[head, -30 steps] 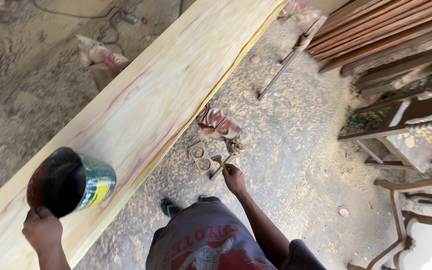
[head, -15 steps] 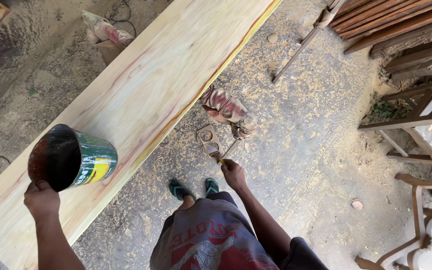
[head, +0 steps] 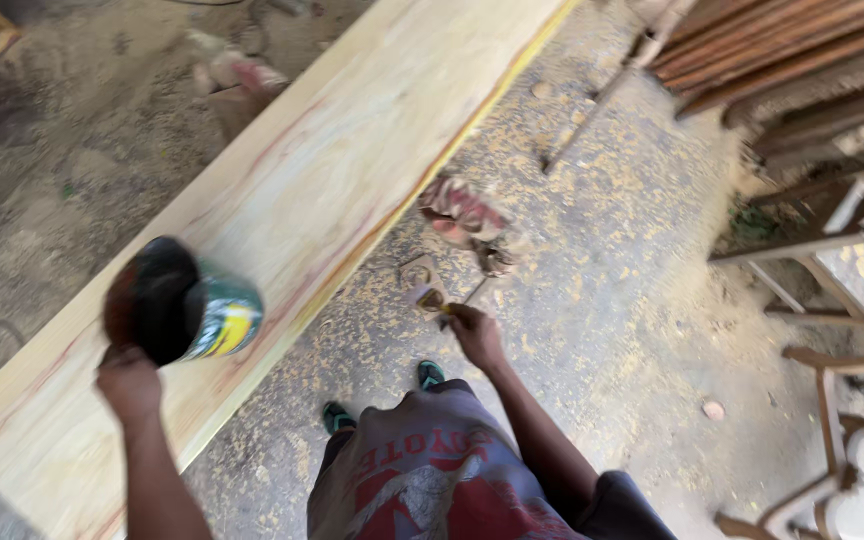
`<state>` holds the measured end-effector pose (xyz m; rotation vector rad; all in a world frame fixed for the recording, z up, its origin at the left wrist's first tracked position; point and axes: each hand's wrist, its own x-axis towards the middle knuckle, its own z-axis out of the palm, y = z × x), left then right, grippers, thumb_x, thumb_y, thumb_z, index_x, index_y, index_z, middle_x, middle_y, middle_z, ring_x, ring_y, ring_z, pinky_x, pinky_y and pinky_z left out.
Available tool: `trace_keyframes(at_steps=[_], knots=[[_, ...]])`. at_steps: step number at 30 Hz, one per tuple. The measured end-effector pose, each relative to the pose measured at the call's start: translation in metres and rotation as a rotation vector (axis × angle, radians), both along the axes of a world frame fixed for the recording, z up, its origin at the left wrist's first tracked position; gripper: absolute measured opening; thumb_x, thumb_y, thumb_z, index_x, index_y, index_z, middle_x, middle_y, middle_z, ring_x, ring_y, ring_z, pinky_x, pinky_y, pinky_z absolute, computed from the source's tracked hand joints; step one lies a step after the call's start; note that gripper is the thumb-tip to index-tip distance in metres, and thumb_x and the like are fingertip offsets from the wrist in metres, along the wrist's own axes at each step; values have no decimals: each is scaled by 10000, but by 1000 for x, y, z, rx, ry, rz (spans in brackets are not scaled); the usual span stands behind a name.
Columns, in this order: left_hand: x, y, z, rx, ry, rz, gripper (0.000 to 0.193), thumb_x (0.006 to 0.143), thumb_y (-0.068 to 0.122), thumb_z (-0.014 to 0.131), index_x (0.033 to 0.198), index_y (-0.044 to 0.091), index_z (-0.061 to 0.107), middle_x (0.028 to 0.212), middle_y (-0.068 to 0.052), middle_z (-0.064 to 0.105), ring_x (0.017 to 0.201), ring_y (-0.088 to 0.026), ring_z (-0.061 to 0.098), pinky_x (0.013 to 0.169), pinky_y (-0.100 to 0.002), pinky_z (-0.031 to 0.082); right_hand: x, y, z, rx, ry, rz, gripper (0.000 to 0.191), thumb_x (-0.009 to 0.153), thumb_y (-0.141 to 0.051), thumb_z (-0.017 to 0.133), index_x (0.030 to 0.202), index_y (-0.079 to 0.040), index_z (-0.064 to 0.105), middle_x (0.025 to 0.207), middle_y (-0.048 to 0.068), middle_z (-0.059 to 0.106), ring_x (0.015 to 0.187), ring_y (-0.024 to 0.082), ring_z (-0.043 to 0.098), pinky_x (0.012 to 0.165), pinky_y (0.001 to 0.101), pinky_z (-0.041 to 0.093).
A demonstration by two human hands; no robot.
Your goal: The person dips a paintbrush into a can of yellow paint and brushes the paint along the edges and surface of a long wooden board, working along its length. At the end the person carries the can and brush toward a stool holding a small bowl.
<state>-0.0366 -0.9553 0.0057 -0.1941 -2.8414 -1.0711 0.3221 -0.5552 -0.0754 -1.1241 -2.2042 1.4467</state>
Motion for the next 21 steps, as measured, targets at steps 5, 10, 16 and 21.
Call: trace_keyframes(at_steps=[5,10,16,21], knots=[[-10,-6,-7,-86,-76,79,286,1029,252,519,1102,47,704,976,-291,719,914,-512,685,824,-596,537,-22,-22,31,14,-59,-68,344,970,-153,633,1296,-72,708,822,136,776,726,178,730,698,342,574],[-14,-9,1,-102,-129,25,311,1015,277,488,1128,76,696,935,-289,720,881,-511,688,813,-600,543,-69,-69,93,27,167,-116,340,969,-108,653,1292,-7,685,921,97,779,806,146,743,728,303,592],[-34,-26,15,-158,-189,-113,300,1018,253,463,1133,61,663,937,-271,728,869,-486,695,793,-594,540,-107,-135,153,71,284,-16,245,1022,-143,608,1203,7,678,1030,117,781,879,141,769,771,295,627],[-47,-42,42,-266,-143,-208,292,1022,261,476,1174,82,650,892,-260,733,830,-475,704,767,-587,552,-121,-154,182,19,364,52,207,1004,-122,676,1149,25,691,1029,120,782,909,146,754,803,288,599]])
